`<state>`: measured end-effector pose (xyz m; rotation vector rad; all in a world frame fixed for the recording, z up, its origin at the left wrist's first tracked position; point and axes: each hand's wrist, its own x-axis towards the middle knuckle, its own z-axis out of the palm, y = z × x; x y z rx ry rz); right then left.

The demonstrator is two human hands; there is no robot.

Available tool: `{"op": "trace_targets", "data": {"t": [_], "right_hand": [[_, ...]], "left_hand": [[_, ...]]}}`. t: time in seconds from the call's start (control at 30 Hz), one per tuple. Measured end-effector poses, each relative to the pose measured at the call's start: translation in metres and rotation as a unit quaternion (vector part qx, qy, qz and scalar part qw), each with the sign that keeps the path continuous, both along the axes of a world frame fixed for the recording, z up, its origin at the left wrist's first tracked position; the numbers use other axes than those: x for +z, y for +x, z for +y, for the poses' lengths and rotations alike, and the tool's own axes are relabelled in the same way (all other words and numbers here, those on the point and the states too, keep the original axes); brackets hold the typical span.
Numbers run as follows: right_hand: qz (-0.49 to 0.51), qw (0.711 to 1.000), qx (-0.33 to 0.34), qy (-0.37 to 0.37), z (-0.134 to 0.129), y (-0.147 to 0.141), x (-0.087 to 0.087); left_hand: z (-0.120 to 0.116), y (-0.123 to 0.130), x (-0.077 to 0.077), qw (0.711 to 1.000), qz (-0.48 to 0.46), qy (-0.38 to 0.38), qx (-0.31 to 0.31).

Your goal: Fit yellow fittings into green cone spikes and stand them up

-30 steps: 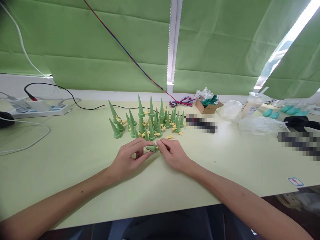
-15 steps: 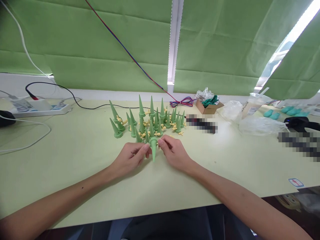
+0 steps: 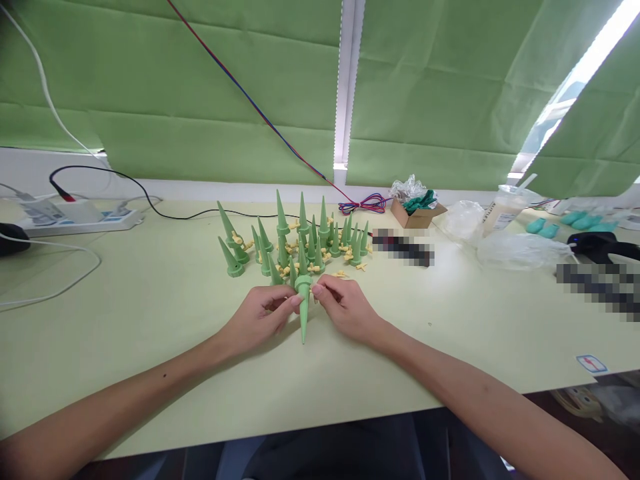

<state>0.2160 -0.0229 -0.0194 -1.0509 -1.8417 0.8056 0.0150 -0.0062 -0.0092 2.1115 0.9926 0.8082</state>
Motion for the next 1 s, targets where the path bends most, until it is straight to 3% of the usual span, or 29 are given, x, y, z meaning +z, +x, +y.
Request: {"op": "trace_targets", "data": {"t": [0.4,1.0], "right_hand": [[0.031,0.999,0.014,-0.025,-0.0028,-0.0016,0.0017],[0.066,0.995,0.036,-0.058,-0.0061,-0.0011,0.0027]], "left_hand": [[-0.0008,-0.0003,-0.003,0.994,0.002,0.111,0.001],[-0.0052,-0.002,-0.0031,0.952,0.003,0.305,-0.042]]}}
